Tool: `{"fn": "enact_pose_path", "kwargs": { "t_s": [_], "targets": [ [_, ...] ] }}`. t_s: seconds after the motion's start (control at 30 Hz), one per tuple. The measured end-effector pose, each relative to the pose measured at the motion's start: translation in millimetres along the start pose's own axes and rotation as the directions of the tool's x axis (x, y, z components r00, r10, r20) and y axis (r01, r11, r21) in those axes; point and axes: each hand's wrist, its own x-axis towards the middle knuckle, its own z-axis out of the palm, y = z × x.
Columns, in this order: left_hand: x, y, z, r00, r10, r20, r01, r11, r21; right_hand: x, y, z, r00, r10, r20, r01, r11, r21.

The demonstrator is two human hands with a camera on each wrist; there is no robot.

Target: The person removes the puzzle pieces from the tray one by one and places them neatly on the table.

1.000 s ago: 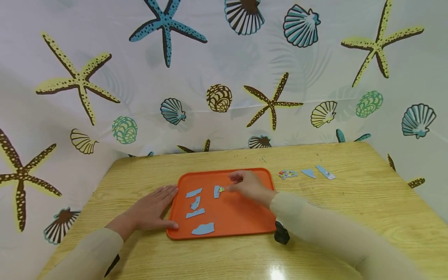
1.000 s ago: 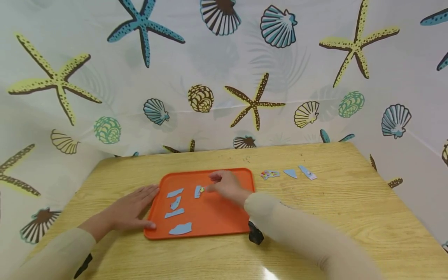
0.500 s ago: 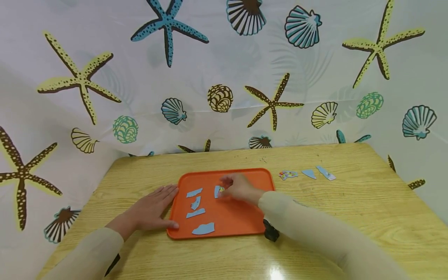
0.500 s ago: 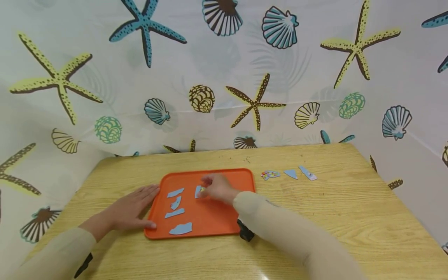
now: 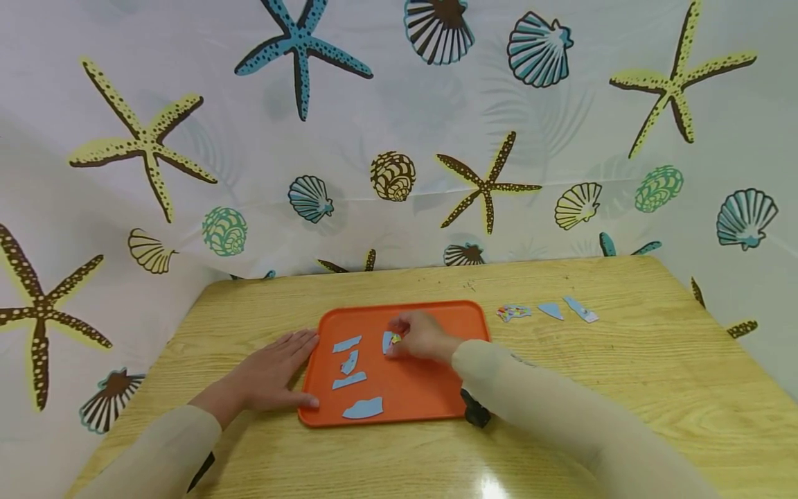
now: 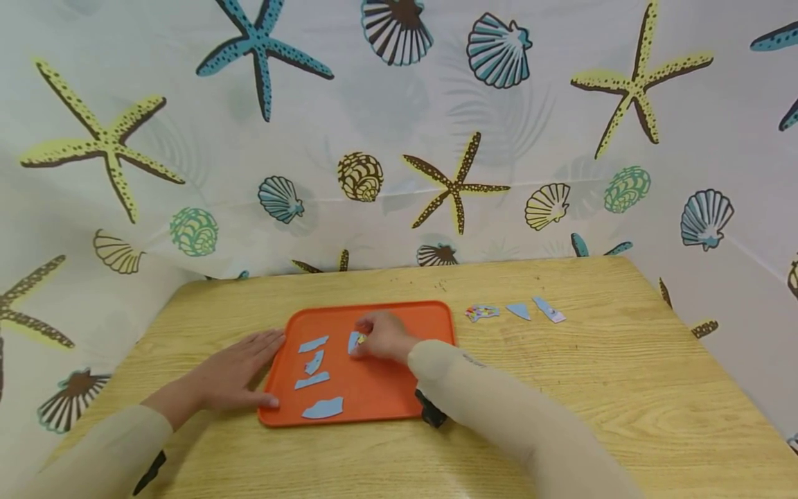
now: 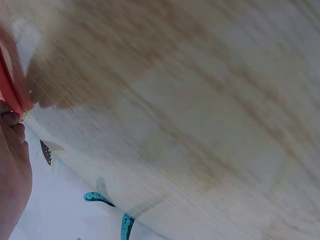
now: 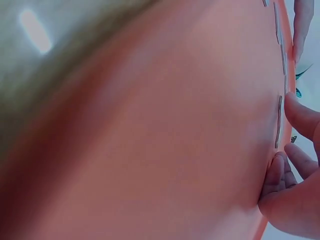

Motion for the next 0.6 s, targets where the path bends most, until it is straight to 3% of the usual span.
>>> {"fn": "enact_pose_path", "kwargs": {
  "t_s": [0.6],
  "targets": [
    [0.3,1.3,-1.1,1.000,0.003,0.002,-0.003,1.000,-0.010,2.3,1.6,4.5,1.000,-0.016,-0.020,0.013,0.990,-0.141]
  ]
}}
